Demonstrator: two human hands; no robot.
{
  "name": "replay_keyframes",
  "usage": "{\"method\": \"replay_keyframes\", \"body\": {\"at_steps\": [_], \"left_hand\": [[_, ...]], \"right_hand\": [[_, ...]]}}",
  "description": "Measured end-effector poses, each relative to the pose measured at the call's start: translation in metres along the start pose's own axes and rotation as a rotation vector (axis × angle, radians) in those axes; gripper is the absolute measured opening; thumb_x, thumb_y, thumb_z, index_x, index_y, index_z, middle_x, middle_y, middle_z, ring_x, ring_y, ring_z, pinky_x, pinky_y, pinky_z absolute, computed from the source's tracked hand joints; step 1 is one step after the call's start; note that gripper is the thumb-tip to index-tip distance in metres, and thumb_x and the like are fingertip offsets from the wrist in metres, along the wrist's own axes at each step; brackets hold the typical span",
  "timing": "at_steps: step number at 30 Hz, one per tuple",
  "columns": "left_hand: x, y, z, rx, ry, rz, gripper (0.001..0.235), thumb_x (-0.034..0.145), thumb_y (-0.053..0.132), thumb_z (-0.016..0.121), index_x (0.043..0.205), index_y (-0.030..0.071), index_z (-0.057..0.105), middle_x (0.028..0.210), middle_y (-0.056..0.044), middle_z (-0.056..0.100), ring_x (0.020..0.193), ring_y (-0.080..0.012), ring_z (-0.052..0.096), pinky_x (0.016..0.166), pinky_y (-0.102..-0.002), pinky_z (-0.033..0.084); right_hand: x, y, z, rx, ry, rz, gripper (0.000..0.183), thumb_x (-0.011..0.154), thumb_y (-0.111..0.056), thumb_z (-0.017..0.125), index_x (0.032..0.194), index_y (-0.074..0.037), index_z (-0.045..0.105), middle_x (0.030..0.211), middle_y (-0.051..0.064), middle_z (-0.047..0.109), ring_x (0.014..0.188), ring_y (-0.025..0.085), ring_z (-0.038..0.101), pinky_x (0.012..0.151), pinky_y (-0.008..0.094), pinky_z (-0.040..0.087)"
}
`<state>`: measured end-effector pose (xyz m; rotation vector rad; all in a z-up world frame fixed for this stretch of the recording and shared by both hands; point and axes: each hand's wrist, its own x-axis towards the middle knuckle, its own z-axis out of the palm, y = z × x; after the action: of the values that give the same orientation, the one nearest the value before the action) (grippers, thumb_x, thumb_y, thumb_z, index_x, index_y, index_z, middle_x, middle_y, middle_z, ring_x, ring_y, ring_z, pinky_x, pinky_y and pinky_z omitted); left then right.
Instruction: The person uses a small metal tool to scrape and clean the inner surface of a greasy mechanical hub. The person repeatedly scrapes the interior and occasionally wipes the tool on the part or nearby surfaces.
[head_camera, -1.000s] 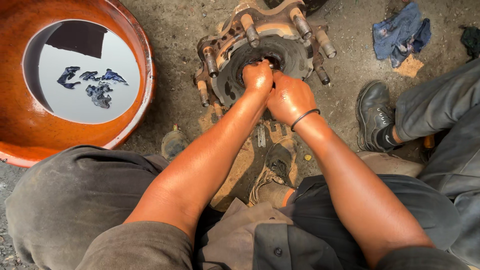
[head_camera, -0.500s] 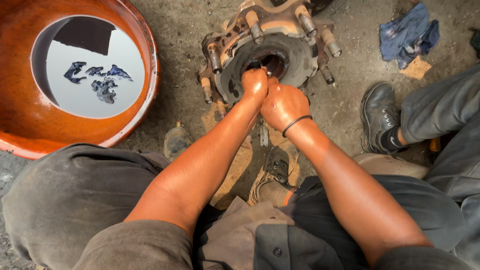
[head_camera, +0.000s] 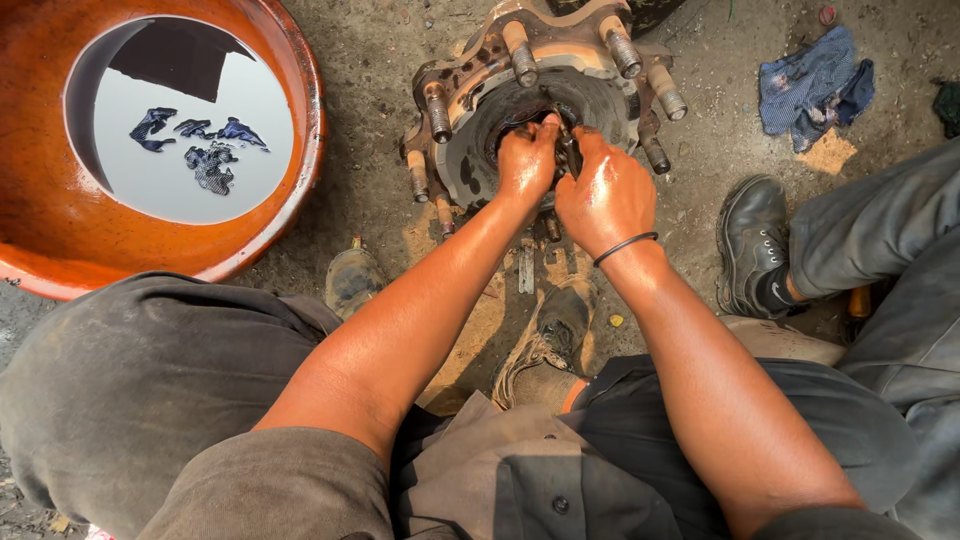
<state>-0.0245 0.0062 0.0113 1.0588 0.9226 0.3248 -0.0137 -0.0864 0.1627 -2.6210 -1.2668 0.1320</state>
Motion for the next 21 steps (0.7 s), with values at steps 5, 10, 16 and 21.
{"method": "replay_keyframes", "body": {"at_steps": [5,10,16,21], "left_hand": [[-0.003,-0.014,-0.011,-0.378,-0.221,-0.066,0.032,0.099,0.028,0.067,0.083,0.000,0.067,0.076,-0.008,0.063,0.067,-0.0186,0.055,0.061,-0.038,0.046],[0.005,-0.028,-0.027,-0.108,0.014,-0.023,0.031,0.096,0.021,0.064,0.076,-0.003,0.065,0.072,-0.009,0.065,0.065,-0.0177,0.058,0.060,-0.036,0.048],[0.021,-0.018,-0.020,-0.179,-0.240,-0.101,0.028,0.097,0.022,0.065,0.087,-0.003,0.070,0.080,-0.010,0.064,0.069,-0.0167,0.054,0.063,-0.039,0.047],[0.012,-0.013,-0.013,0.043,-0.007,-0.089,0.036,0.096,0.027,0.062,0.085,-0.007,0.070,0.079,-0.016,0.070,0.066,-0.0200,0.062,0.062,-0.041,0.049]], "right_hand": [[-0.009,-0.013,0.016,-0.073,-0.168,0.035,0.039,0.084,-0.019,0.068,0.118,-0.001,0.063,0.080,0.024,0.071,0.073,0.046,0.069,0.068,0.057,0.054],[-0.011,-0.019,0.027,0.044,-0.173,-0.019,0.046,0.080,-0.020,0.069,0.121,0.000,0.058,0.072,0.025,0.069,0.069,0.048,0.067,0.064,0.058,0.053],[-0.008,-0.021,0.028,0.106,-0.133,0.129,0.055,0.080,-0.021,0.071,0.126,0.003,0.054,0.071,0.028,0.067,0.067,0.049,0.067,0.064,0.059,0.053],[-0.005,-0.017,0.022,0.095,-0.176,0.072,0.048,0.080,-0.020,0.070,0.123,0.000,0.059,0.073,0.028,0.068,0.070,0.048,0.067,0.066,0.058,0.054]]}}
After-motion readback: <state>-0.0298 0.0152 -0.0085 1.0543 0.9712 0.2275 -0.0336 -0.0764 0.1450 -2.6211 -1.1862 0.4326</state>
